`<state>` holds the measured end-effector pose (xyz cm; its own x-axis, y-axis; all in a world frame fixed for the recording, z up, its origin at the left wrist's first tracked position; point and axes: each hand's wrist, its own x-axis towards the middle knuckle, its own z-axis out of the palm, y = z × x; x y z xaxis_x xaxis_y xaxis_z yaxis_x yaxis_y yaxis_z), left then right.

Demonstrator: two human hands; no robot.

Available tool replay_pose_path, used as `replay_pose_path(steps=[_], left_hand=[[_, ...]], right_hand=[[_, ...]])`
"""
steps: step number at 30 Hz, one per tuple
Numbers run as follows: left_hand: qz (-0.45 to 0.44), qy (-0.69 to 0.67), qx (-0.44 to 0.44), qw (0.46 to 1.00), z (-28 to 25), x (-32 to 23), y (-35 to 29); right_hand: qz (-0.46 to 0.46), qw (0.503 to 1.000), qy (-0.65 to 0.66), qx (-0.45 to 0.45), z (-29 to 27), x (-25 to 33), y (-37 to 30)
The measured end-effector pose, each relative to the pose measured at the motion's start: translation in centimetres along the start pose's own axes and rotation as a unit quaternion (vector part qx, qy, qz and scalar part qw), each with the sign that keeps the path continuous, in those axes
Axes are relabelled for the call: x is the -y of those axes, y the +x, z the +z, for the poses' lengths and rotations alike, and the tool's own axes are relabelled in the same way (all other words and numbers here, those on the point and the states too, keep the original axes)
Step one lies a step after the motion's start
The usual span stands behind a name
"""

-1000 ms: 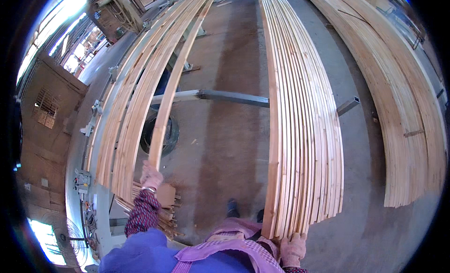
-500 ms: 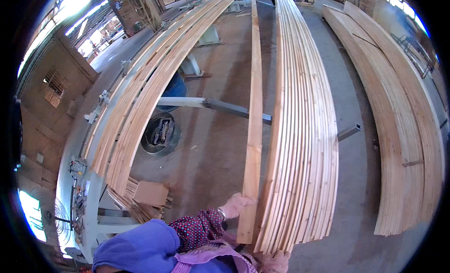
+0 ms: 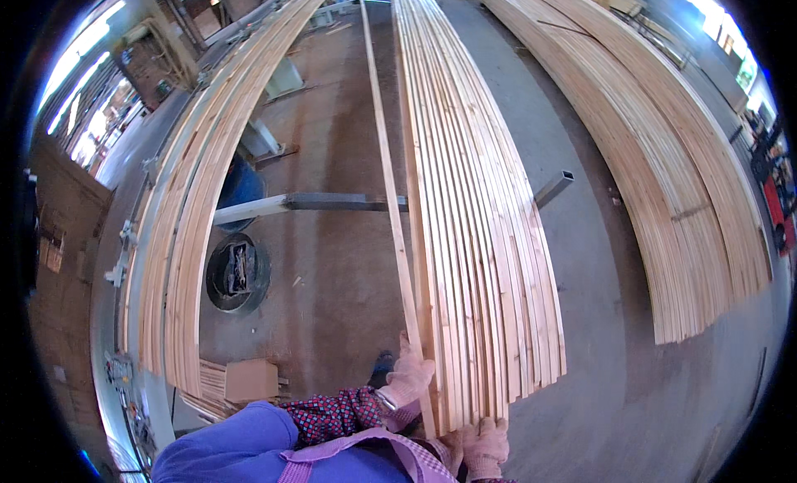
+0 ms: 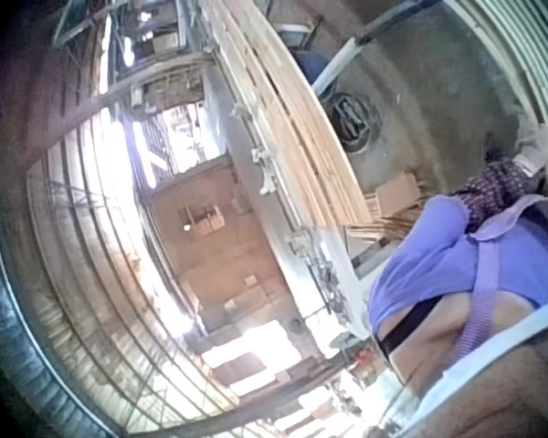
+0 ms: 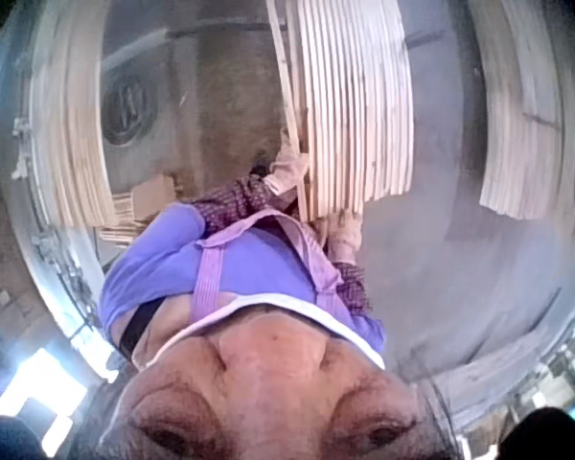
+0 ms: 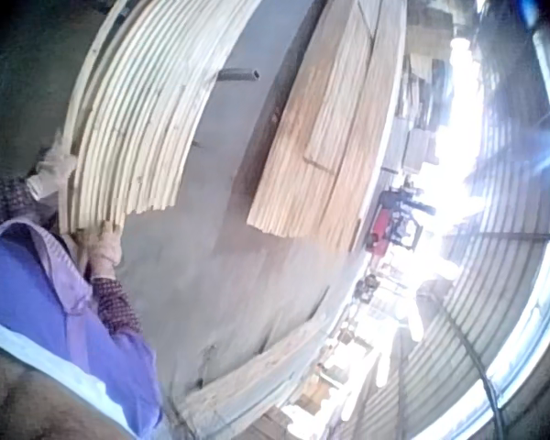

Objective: The person picks up long, thin wooden planks from a pile and stacks them onto a metal rack. They handle the planks one by one, aligning them carefully before placing them on the rack. The person repeats this process, moving between the pile and the rack to build a neat stack.

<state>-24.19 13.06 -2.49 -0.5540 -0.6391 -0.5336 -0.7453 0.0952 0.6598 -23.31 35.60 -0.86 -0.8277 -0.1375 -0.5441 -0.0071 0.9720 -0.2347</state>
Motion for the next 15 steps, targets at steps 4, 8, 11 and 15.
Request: replay_pose_path(steps=[4,8,11,15], left_hand=[[0.065,-0.073,0.032,0.995,-0.1,2.6,0.8],[0.08,-0.135,0.05,0.986,-1.3,1.3,0.2],[0.1,0.004,0.063,0.993,-0.2,4.2,0.8],[0.103,0.042,0.167,0.98,0.1,4.7,2.0]], right_hand=[[0.025,0.997,0.02,-0.063,1.0,1.2,-0.6],[0.019,0.99,0.043,-0.134,3.8,0.6,-0.2],[0.031,0.973,0.041,-0.223,6.2,0.2,-0.2],[-0.007,0.959,0.087,-0.271,7.0,-0.1,0.8]])
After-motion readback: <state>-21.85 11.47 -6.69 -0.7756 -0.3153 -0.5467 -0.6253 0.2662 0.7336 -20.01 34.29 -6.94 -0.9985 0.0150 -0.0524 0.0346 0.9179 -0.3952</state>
